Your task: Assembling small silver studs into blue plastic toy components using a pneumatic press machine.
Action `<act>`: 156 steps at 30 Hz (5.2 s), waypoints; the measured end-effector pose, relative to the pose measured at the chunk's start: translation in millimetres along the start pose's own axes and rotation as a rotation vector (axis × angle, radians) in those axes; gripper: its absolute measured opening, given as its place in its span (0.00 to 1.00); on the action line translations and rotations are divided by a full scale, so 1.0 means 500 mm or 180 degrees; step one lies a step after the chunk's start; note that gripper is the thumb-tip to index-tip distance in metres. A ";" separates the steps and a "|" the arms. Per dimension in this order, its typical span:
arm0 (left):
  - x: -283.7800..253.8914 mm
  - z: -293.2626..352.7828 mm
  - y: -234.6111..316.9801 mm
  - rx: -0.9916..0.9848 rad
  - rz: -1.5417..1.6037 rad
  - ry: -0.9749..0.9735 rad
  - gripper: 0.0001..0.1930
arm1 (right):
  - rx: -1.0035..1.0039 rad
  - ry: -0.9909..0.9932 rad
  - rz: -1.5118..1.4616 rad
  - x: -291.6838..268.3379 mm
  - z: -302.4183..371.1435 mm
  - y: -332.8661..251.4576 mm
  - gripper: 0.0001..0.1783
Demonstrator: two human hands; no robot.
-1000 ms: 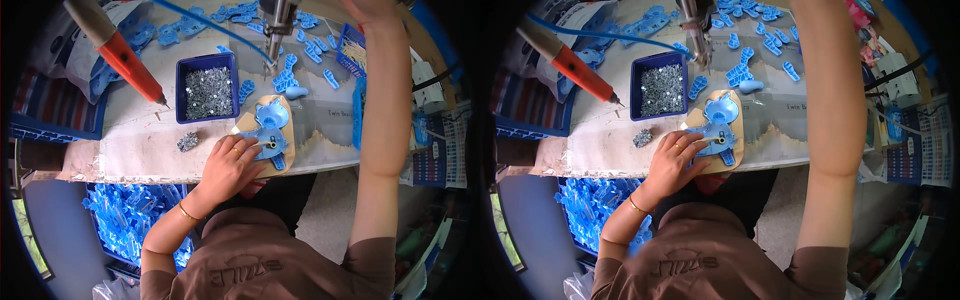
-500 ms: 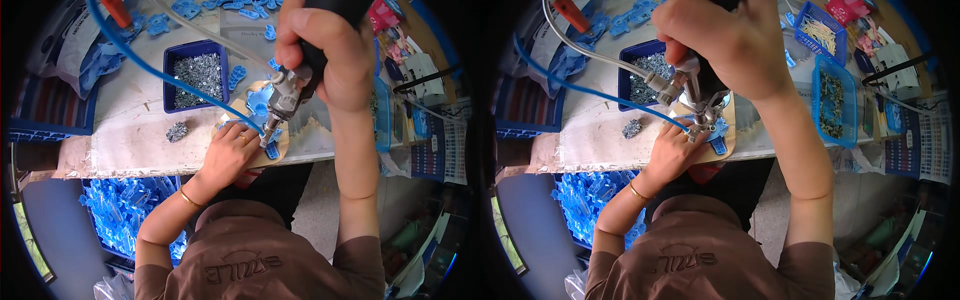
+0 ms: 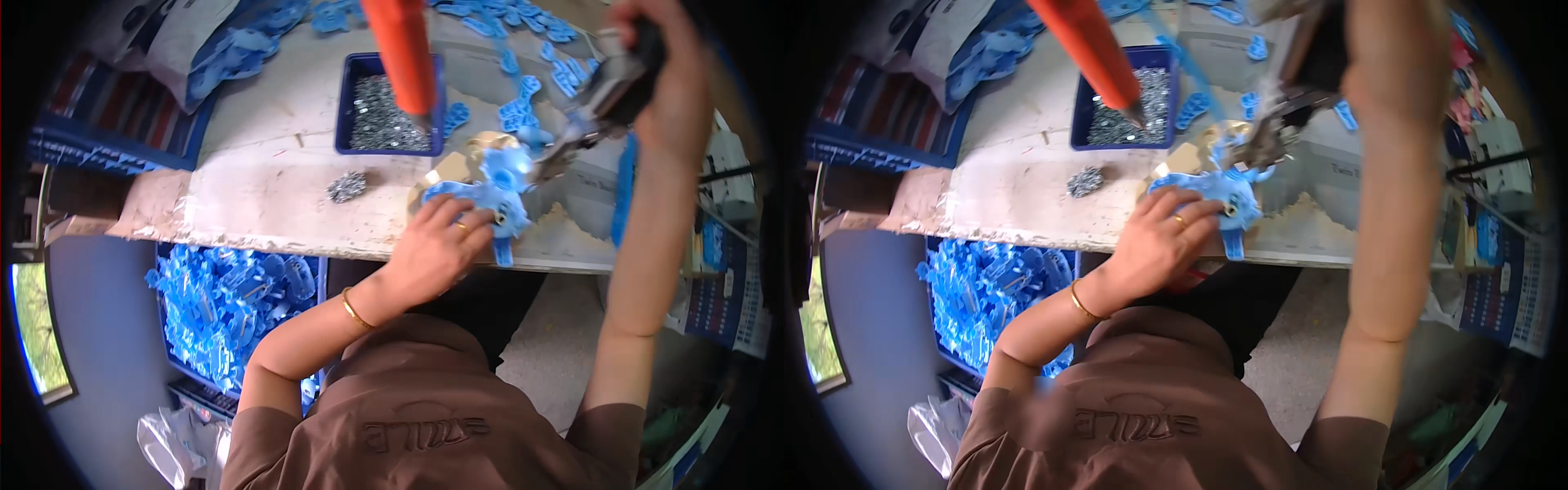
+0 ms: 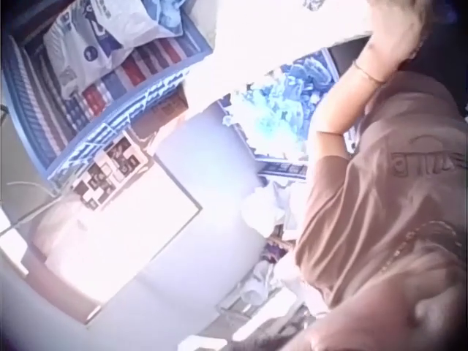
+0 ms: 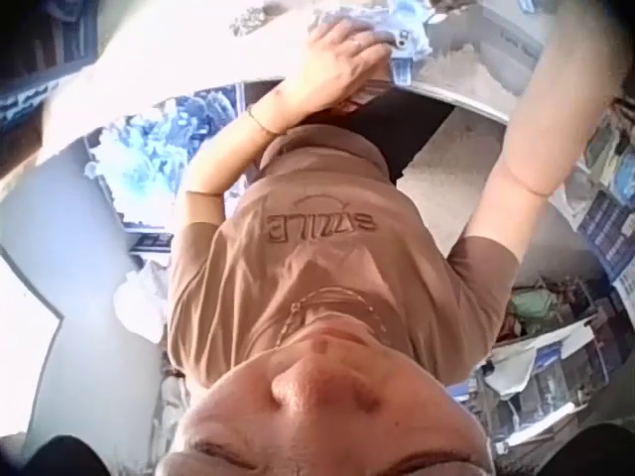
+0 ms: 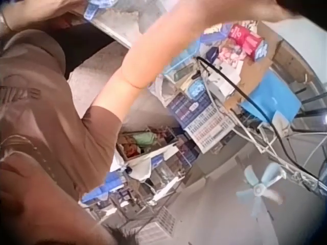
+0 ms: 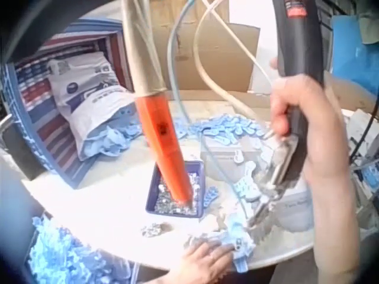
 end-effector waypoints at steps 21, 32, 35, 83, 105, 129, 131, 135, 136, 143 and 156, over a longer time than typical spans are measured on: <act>-0.674 0.965 -0.146 -0.4453 -0.2476 -0.0381 0.11 | 0.0426 -0.0998 0.2730 -0.316 -0.179 0.445 0.12; -0.512 0.993 -0.215 -0.4240 -0.4226 -0.0757 0.23 | 0.1447 -0.2177 0.3587 -0.352 -0.098 0.526 0.26; -0.496 0.727 -0.236 -0.4180 -0.1694 -0.0125 0.13 | 0.2617 -0.1649 0.1805 -0.349 -0.110 0.479 0.24; -0.100 0.132 -0.113 -0.0852 -0.0281 -0.0317 0.21 | -0.0054 -0.4145 0.2036 -0.099 0.197 0.291 0.13; -0.339 0.200 -0.576 -0.3028 0.0216 0.1711 0.18 | 0.0319 -0.3727 0.1165 0.044 0.198 0.177 0.07; -0.155 0.070 -0.078 -0.1241 0.0606 0.0872 0.13 | -0.0018 -0.1391 0.1141 -0.020 0.238 0.161 0.20; -0.120 0.039 -0.054 -0.0786 0.0277 0.0631 0.14 | -0.0301 -0.1002 0.1409 -0.060 0.221 0.164 0.16; -0.031 -0.005 -0.013 -0.0427 -0.0089 0.0068 0.13 | -0.0320 -0.0747 0.1460 -0.106 0.203 0.147 0.09; -0.006 -0.013 -0.007 -0.0397 -0.0278 -0.0238 0.14 | -0.0289 -0.0733 0.1504 -0.108 0.206 0.145 0.09; -0.050 0.009 0.009 -0.0728 0.0169 0.0028 0.29 | 0.0194 -0.1670 0.1615 -0.104 0.248 0.150 0.09; -0.046 0.076 -0.066 -0.1447 0.0593 -0.0265 0.37 | -0.1006 -0.3575 0.2934 -0.071 0.322 0.217 0.17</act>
Point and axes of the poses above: each hand's wrist, its own z-axis away from the middle knuckle, its own x-axis out of the palm, y = z × x, the point moved 1 cm from there along -z, towards the middle knuckle, and after that the axes turned 3 degrees about x, right-handed, at the moved point
